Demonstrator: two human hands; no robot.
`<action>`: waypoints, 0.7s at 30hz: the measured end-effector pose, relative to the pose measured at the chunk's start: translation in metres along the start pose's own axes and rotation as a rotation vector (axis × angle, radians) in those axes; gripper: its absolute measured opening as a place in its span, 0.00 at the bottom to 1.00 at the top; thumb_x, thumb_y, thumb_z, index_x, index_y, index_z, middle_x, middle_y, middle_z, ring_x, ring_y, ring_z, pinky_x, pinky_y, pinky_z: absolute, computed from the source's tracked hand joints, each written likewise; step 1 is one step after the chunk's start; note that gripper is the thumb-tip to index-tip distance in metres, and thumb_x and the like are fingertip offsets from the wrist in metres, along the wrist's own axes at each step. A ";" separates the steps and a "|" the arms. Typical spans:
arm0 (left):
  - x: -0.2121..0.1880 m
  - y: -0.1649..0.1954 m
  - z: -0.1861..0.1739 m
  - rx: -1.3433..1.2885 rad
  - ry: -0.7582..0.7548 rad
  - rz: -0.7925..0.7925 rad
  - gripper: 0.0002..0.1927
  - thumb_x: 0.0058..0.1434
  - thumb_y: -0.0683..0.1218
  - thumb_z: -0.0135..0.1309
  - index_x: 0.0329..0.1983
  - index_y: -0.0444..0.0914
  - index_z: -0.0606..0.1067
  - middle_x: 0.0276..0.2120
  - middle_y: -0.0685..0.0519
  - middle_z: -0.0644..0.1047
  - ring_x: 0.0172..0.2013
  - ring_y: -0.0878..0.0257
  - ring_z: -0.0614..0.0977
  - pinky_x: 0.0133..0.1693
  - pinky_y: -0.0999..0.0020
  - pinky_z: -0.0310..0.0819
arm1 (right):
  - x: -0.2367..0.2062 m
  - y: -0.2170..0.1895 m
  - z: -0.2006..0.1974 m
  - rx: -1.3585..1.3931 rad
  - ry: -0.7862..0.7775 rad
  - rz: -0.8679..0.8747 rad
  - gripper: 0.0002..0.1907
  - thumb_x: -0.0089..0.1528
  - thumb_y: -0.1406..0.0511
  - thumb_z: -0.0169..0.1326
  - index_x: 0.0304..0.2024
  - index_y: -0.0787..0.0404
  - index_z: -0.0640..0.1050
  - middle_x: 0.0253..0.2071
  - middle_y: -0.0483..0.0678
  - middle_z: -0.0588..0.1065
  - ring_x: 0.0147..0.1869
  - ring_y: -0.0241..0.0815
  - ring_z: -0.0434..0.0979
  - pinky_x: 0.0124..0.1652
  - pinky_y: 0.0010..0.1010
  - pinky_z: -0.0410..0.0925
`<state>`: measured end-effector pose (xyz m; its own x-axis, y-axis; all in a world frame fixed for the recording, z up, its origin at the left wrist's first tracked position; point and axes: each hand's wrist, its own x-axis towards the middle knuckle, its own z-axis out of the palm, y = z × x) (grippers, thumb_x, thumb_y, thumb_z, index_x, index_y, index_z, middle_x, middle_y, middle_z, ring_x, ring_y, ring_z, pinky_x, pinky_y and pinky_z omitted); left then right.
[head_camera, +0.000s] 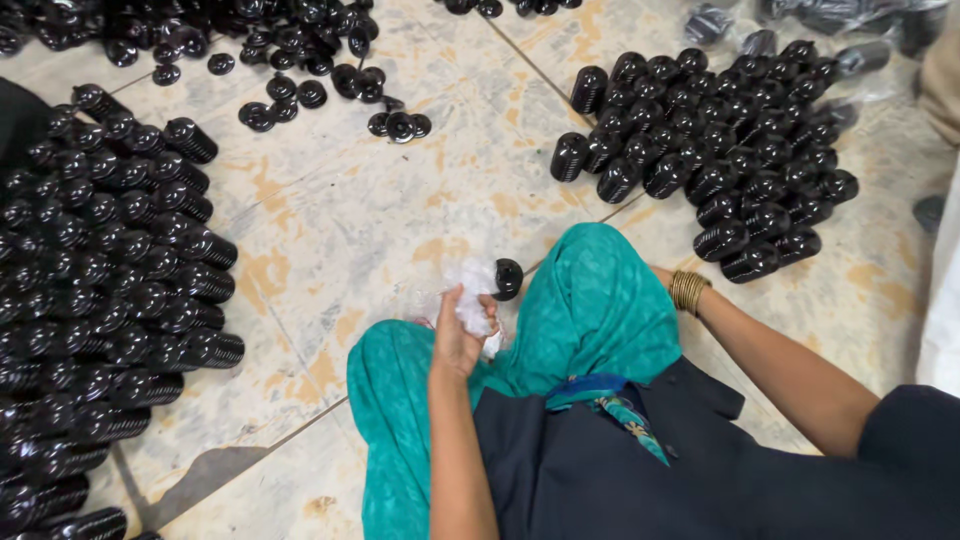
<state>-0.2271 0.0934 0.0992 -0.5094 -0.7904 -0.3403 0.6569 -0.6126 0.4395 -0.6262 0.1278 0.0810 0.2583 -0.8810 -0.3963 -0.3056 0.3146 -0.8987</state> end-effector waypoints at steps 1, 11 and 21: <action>-0.002 -0.001 0.004 0.017 0.063 0.006 0.21 0.67 0.58 0.52 0.41 0.34 0.73 0.29 0.48 0.78 0.27 0.60 0.79 0.30 0.65 0.75 | -0.005 0.008 0.005 0.150 -0.058 0.026 0.30 0.62 0.64 0.57 0.66 0.64 0.70 0.65 0.51 0.73 0.61 0.38 0.73 0.58 0.36 0.69; 0.005 -0.033 0.044 0.411 0.249 0.251 0.23 0.68 0.50 0.48 0.64 0.36 0.70 0.50 0.50 0.78 0.45 0.61 0.80 0.45 0.65 0.74 | 0.010 -0.078 -0.006 -0.160 0.363 -0.172 0.19 0.70 0.56 0.51 0.55 0.62 0.79 0.49 0.47 0.81 0.52 0.38 0.80 0.50 0.33 0.75; 0.002 -0.039 0.044 0.252 0.362 0.421 0.18 0.64 0.44 0.60 0.56 0.33 0.74 0.46 0.51 0.79 0.44 0.65 0.80 0.48 0.67 0.74 | 0.041 -0.132 0.104 0.148 0.169 -0.109 0.11 0.66 0.66 0.59 0.49 0.67 0.80 0.35 0.43 0.77 0.36 0.31 0.73 0.36 0.29 0.69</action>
<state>-0.2779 0.1156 0.1178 0.0159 -0.9418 -0.3357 0.5868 -0.2631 0.7658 -0.4797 0.0867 0.1637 0.1217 -0.9552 -0.2698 -0.1433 0.2521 -0.9570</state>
